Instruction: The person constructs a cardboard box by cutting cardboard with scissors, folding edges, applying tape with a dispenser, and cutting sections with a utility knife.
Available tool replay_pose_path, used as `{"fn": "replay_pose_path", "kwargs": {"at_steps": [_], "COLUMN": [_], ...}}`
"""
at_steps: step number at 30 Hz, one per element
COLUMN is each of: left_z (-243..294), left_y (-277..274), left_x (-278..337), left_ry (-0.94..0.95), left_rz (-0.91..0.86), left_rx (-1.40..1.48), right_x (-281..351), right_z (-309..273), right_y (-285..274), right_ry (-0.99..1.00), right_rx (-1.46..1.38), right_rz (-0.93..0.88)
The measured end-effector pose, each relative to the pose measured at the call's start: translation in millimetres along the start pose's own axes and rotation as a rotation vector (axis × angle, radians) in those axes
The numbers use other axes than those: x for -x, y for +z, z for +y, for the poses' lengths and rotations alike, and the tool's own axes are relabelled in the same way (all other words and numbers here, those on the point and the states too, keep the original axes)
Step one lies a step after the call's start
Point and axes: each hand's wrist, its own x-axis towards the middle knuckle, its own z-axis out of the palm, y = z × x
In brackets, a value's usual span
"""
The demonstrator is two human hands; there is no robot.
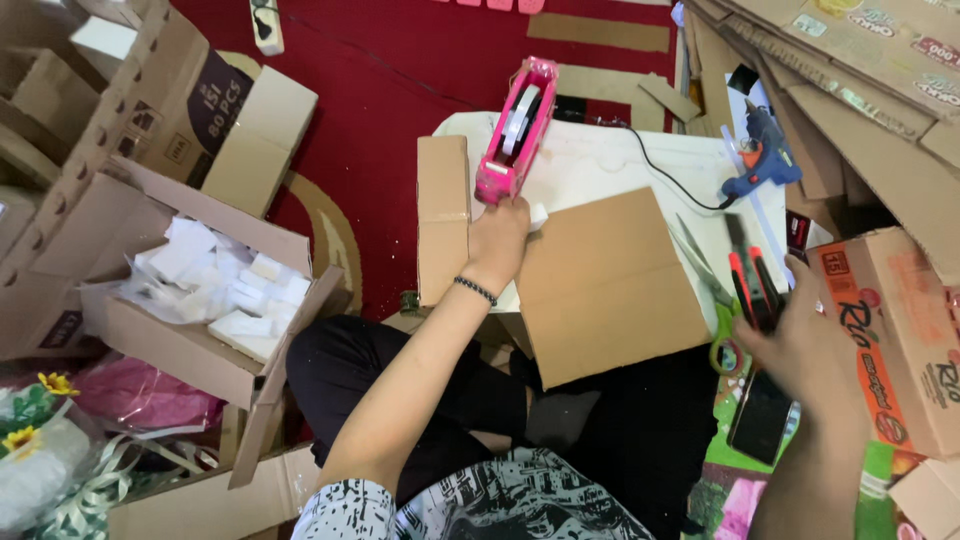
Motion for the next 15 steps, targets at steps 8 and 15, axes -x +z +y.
{"fn": "replay_pose_path", "kwargs": {"at_steps": [8, 15], "left_z": [-1.0, -0.6], "left_y": [12.2, 0.5], "left_x": [-0.8, -2.3], "left_ry": [-0.004, 0.025], "left_rz": [-0.039, -0.052], "left_rx": [0.045, -0.029], "right_x": [-81.8, -94.4], "right_z": [57.0, 73.9], "right_y": [38.8, 58.5], "right_ry": [-0.15, -0.181], "right_rx": [0.052, 0.142], "right_rz": [0.079, 0.157]}}
